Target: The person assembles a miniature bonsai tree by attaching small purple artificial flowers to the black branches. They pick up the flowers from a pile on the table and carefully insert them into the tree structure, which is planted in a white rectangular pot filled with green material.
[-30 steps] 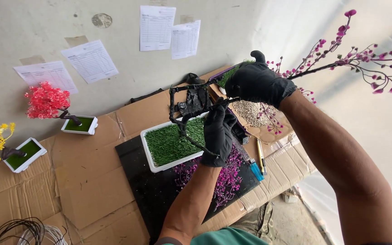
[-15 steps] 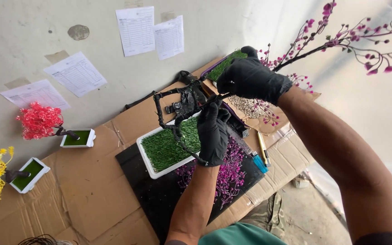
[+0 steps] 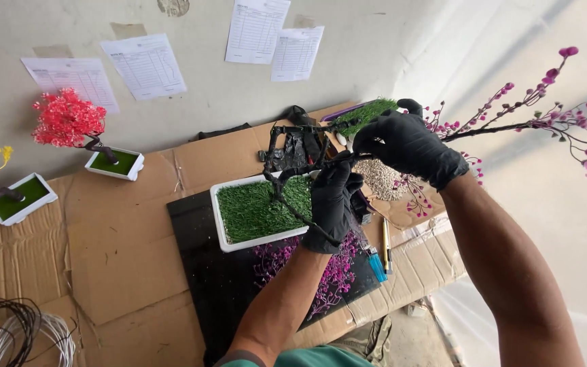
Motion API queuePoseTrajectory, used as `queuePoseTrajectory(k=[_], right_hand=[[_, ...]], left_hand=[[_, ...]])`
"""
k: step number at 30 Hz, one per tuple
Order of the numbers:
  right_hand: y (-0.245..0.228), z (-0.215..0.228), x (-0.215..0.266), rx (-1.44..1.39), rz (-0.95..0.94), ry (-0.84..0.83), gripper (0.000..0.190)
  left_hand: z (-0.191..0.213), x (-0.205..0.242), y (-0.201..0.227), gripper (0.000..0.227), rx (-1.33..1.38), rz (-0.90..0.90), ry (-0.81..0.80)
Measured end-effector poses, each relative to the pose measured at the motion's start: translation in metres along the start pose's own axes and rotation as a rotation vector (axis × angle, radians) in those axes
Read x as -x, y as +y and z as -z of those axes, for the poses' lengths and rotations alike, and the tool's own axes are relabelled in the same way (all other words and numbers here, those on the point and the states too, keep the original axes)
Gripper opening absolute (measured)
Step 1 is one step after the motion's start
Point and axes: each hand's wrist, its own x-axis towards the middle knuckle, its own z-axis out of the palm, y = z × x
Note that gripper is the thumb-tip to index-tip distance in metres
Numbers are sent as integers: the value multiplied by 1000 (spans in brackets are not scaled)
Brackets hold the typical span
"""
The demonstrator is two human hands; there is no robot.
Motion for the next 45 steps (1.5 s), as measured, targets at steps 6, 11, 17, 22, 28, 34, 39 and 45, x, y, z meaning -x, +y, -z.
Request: queuePoseTrajectory(k=[6,11,17,22,28,34,39,45], right_hand=[[0,-1,2,-38,8,33,7],[-1,2,4,-100,19,23,8],[7,-2,1,-141,29,-11,10],[3,2,1,-141,33,-24,10],[9,2,-1,-173,28,-6,11],[13,-3,0,-132,26,1,9],[15,-5,-1,-130,25,1,12],[13,-3,1,-131,48,19,17]], left_hand=[[3,-3,-2,33,-42,25,8],[3,-2,-1,31,-74,41,9],[9,-5,-8,31,-71,54,6],[5,-3,-5,30,-13,71,14],[7,-9,-12,30,19,84,20],[8,-11,-14,25,73,64,32],[9,-12,-14,25,56,56,19],[7,-9,-12,25,13,49,46]])
